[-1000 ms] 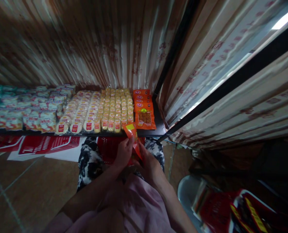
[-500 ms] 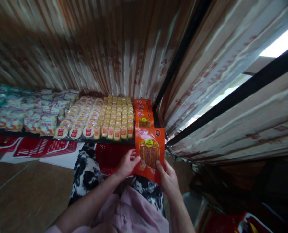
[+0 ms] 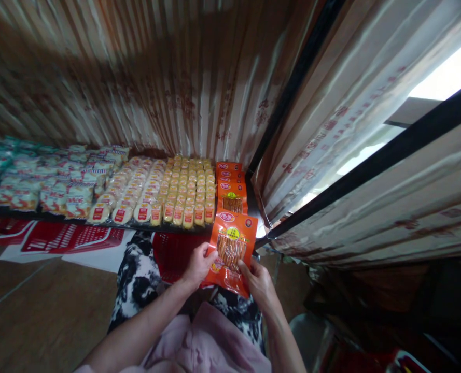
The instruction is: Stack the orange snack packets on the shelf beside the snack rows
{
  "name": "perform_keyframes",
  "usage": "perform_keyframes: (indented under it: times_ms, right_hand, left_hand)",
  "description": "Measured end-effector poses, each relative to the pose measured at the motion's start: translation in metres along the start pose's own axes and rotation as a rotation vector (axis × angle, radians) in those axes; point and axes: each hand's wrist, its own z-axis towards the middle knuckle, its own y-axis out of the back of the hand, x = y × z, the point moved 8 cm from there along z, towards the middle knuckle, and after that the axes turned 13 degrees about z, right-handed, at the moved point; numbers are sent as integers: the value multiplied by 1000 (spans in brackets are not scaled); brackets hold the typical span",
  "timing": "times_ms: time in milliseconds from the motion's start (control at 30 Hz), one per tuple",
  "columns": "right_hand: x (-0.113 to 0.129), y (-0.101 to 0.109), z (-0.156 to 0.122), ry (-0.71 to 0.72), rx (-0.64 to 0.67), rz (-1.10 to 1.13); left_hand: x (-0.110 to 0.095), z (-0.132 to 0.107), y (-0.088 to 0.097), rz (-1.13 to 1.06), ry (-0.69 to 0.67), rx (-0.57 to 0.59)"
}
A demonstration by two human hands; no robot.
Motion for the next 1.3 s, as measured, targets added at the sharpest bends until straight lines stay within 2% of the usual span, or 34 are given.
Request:
perform_keyframes:
  times_ms: [167,367,433,600,800,933,1067,1233,1300]
  right_hand:
    - [-1,2,3,44,-22,-60]
    - [-4,-5,-2,-17,67,83]
    - [-5,-5,-3,-40,64,100]
    - [-4,-6,0,-81,55,138]
    - [2,10,14,8,-54,52]
    - [-4,15,20,9,-69,20]
    - [-9,12,22,3,-38,94]
    - [-11,2,23,-48,74,224]
    - [-10,5,25,-22,69,227]
  left_hand:
    - [5,0,2,48,33,-31]
    - [6,5,3,-105,111,-28]
    - [5,7,3,-87,120,-30]
    - [-2,11,9,61,75,-85]
    - [-9,13,2,78,42,17]
    - [-19,13,8,141,17,-45]
    - [-23,17,12,217,24,-114]
    - [-27,30,12,278,-32,-143]
    - [-28,35,11,288,-48,-145]
